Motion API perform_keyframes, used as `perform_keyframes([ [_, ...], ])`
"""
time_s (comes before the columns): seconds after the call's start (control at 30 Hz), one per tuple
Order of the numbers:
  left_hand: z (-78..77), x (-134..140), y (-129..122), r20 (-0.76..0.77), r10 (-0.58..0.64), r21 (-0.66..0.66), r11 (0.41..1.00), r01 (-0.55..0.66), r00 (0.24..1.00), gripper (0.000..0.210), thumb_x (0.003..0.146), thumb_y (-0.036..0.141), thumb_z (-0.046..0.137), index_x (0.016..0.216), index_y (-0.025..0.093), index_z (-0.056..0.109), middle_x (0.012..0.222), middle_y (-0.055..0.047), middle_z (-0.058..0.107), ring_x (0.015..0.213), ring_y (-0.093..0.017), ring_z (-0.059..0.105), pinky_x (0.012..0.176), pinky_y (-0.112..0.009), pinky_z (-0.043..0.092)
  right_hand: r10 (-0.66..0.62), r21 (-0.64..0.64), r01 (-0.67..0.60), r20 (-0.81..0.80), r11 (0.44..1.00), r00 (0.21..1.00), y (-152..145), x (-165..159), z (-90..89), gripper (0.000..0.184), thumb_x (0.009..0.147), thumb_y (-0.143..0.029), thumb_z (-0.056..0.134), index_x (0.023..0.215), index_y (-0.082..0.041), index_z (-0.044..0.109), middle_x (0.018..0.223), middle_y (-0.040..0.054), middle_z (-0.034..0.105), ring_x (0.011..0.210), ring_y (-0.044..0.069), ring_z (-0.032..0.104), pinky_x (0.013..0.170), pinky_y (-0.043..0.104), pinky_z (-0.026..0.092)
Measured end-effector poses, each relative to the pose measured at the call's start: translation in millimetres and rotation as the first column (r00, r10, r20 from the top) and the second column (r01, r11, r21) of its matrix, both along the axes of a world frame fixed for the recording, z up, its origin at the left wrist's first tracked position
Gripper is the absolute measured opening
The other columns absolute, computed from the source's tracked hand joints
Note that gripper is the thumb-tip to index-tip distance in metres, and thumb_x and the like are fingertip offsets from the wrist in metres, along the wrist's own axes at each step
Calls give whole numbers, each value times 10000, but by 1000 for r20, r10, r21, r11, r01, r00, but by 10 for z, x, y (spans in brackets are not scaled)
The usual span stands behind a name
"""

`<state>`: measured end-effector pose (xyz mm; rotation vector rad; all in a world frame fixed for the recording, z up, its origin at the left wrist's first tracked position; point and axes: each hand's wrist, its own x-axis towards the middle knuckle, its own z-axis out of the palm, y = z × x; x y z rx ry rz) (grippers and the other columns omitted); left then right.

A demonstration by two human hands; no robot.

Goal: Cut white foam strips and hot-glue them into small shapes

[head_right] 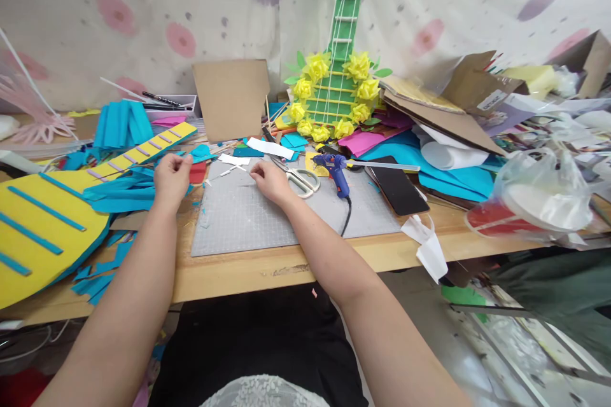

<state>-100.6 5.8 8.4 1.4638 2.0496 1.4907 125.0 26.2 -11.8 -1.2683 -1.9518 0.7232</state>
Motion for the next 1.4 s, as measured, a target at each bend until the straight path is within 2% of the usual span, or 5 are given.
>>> perform_keyframes([
  [0.3, -156, 291, 32, -530, -318, -249, 945, 214, 786, 83, 739, 251, 604, 810, 208, 611, 933, -98, 629, 971, -292, 515, 828, -392, 344, -63, -16, 64, 70, 998, 996, -11, -18, -19, 98, 799, -225, 525, 812, -183, 613, 843, 43, 640, 770, 172, 550, 711, 305, 397],
  [0.93, -177, 318, 154, -478, -338, -263, 936, 234, 811, 168, 780, 197, 523, 860, 202, 670, 902, -124, 601, 991, -305, 527, 873, -414, 365, -97, -15, 96, -37, 995, 995, 13, -7, -84, 68, 802, -243, 489, 808, -201, 542, 842, 24, 618, 754, 151, 539, 717, 294, 400],
  [1.17, -34, 448, 37, 65, -243, 29, 970, 242, 968, 134, 764, 221, 575, 855, 183, 666, 906, -65, 605, 851, -182, 558, 780, -291, 422, -77, -48, 70, -169, 996, 983, 7, -36, -93, 65, 798, -266, 472, 801, -205, 494, 806, 4, 591, 729, 130, 523, 709, 275, 399],
  [1.3, 63, 604, -65, 694, -271, 93, 952, 291, 667, 111, 702, 179, 644, 812, 177, 654, 811, -12, 632, 662, -80, 546, 562, -185, 382, -2, -76, -25, -337, 997, 941, 2, -74, -105, 99, 784, -302, 479, 785, -203, 488, 771, -13, 559, 675, 110, 496, 689, 261, 406],
  [1.4, 104, 666, -127, 864, -230, 46, 921, 386, 447, 119, 657, 140, 691, 766, 159, 649, 712, 7, 613, 618, -59, 554, 503, -156, 361, 32, -89, -71, -377, 994, 925, -32, -87, -63, 114, 769, -311, 494, 760, -198, 487, 755, -15, 539, 669, 106, 480, 676, 257, 402],
])
